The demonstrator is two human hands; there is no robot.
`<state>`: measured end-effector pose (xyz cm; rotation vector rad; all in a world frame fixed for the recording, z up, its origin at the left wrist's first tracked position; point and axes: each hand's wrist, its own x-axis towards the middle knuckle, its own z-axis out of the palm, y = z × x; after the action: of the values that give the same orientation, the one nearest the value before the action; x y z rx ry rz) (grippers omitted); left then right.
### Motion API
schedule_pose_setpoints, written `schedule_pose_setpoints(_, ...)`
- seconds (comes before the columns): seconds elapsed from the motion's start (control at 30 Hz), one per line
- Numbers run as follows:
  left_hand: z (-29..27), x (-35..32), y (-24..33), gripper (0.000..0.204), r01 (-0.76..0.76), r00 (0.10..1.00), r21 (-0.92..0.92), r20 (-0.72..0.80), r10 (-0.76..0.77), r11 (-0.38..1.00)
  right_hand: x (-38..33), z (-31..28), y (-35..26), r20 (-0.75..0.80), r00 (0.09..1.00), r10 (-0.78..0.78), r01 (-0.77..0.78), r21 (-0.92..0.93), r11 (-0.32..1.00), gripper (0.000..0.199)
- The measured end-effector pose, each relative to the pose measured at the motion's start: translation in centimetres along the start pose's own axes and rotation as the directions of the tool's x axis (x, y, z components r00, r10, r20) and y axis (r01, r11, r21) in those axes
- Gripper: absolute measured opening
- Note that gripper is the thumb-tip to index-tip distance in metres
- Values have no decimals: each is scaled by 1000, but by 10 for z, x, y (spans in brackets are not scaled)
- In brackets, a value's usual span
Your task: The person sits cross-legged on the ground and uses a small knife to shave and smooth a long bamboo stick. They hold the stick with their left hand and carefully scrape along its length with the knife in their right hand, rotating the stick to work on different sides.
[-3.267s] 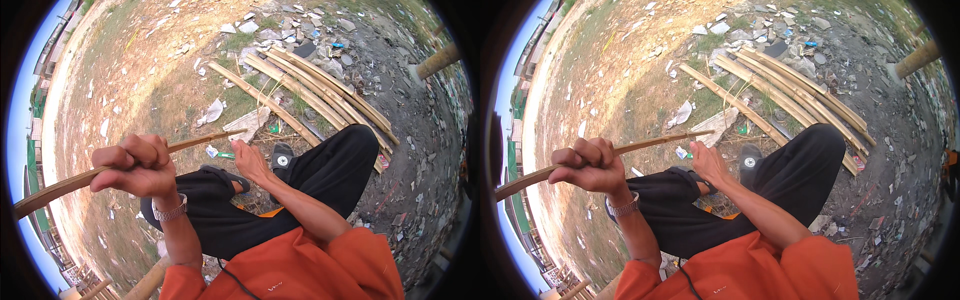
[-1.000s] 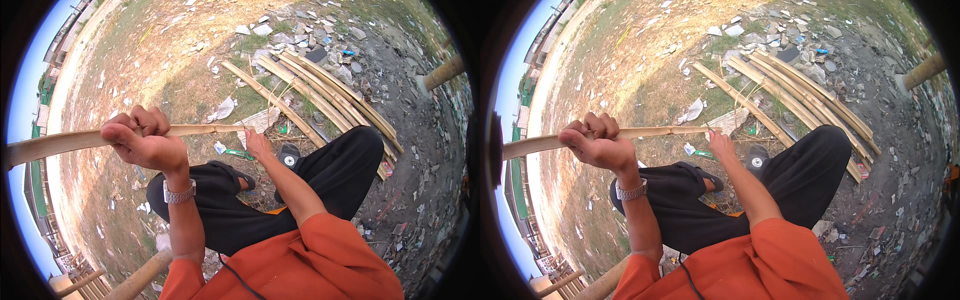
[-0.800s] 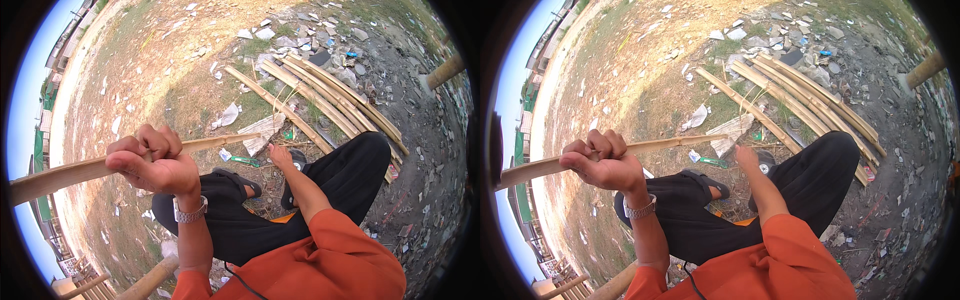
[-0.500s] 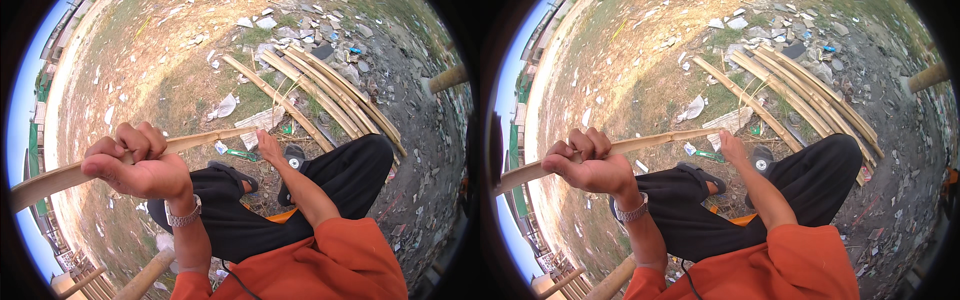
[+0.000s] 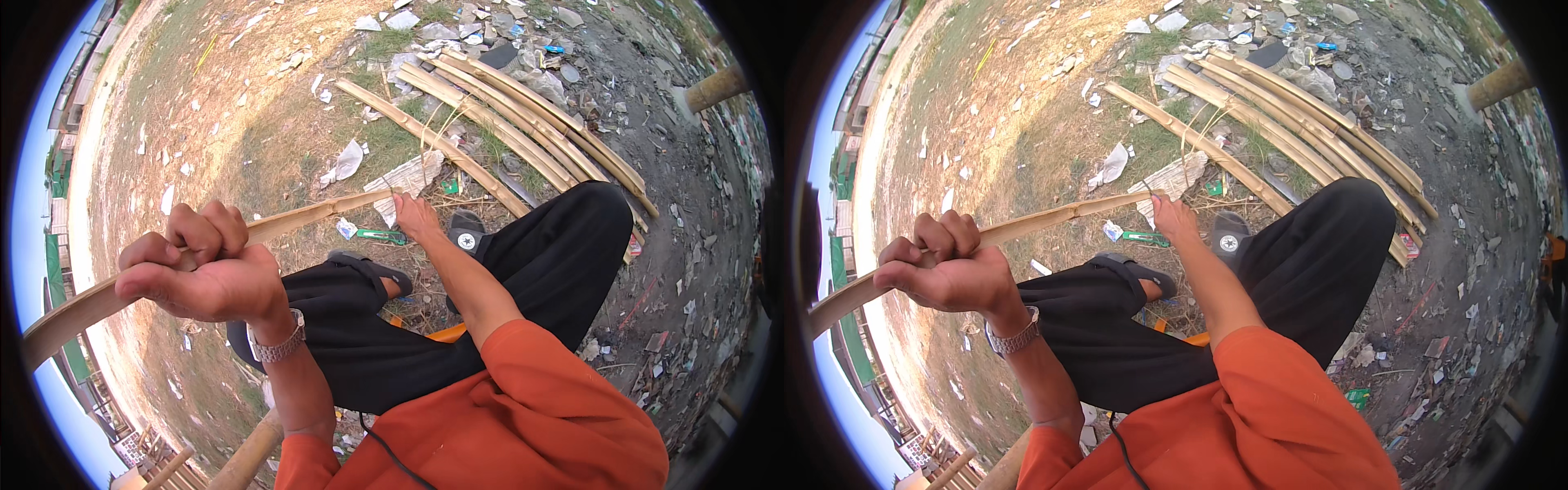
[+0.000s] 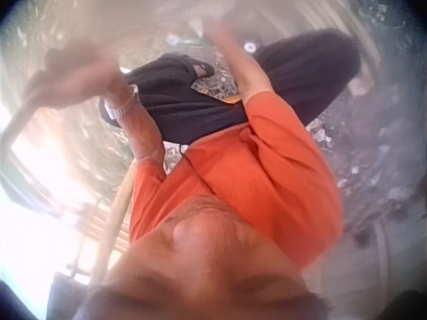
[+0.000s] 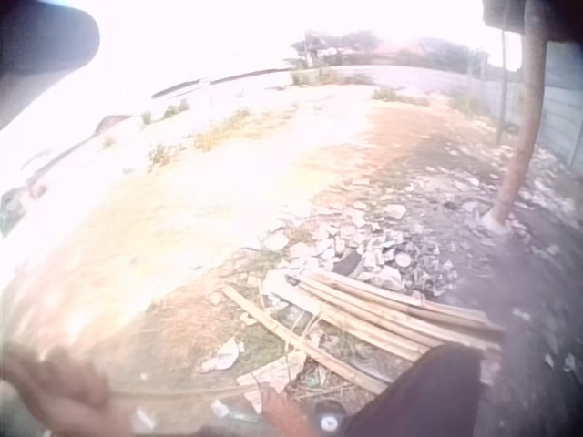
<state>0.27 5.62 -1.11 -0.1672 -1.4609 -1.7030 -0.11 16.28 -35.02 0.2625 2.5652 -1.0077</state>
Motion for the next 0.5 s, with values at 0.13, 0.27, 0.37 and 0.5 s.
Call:
schedule_pose_setpoints(0.13,3,-7,-2,44,18,997,-57,71,-14,998,20,6,42,114,989,96,-91,-48,995,53)
schedule_pose_setpoints(0.27,-4,-3,1,43,32,996,-40,80,-29,999,8,19,54,84,992,93,-89,-48,995,54)
schedule_pose_setpoints(0.37,-6,8,-5,44,54,998,-50,37,-53,997,23,11,50,28,992,124,-126,90,988,54)
schedule_pose_setpoints(0.5,-2,7,-5,44,21,993,75,-117,-12,997,22,-44,-24,102,993,-52,33,185,982,50)
